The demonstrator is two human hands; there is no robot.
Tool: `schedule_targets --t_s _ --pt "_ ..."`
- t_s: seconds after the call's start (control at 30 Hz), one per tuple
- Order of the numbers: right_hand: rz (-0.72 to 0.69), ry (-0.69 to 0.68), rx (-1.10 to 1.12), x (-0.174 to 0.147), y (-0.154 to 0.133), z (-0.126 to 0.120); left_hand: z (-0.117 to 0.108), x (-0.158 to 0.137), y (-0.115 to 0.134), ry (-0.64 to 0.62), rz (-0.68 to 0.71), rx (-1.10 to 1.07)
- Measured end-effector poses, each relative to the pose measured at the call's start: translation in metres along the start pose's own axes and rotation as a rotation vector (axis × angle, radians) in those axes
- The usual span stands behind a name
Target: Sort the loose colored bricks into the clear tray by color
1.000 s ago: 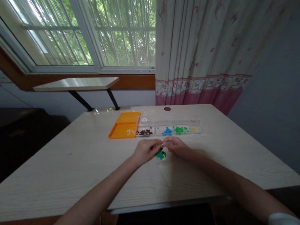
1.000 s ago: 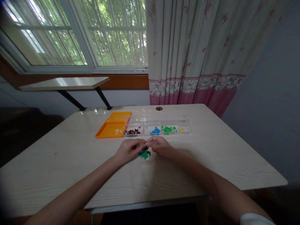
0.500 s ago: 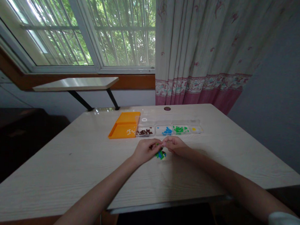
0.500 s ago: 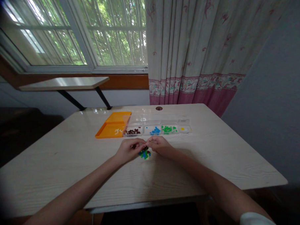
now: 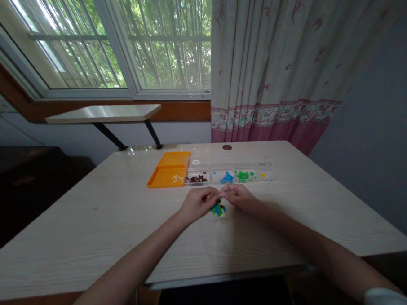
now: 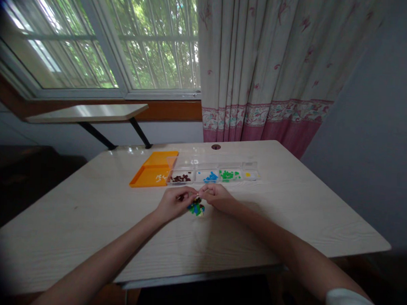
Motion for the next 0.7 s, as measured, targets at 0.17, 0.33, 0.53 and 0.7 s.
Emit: schedule_targets --t_s 0.17,0.33,0.53,0.7 --pt "-0.126 -0.011 -0.348 -0.011 -0.012 -0.007 -0.017 0.000 -0.002 0.143 -0.023 0.012" --pt "-0.240 -0.138 -0.708 -0.023 -0.021 -0.006 -0.035 -0.003 -0.005 0.312 -0.068 0.005" --pt "-0.239 -0.150 -0.844 -0.022 -0.018 -0.006 -0.039 -0.004 -0.005 0.375 -0.083 -0.017" --pt "-0.238 -0.159 -0.871 -0.021 -0.018 -0.007 -0.039 -0.005 -0.006 0.390 -0.064 -0.023"
Point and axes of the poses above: each hand's wrist, its own x-axis towards the middle knuckle, its own z-axis out of the palm, y = z × x, the point moved 5 cm from there along x, towards the middle knuckle, and after that the axes turned 1 degree about z, right-handed, at the moved point
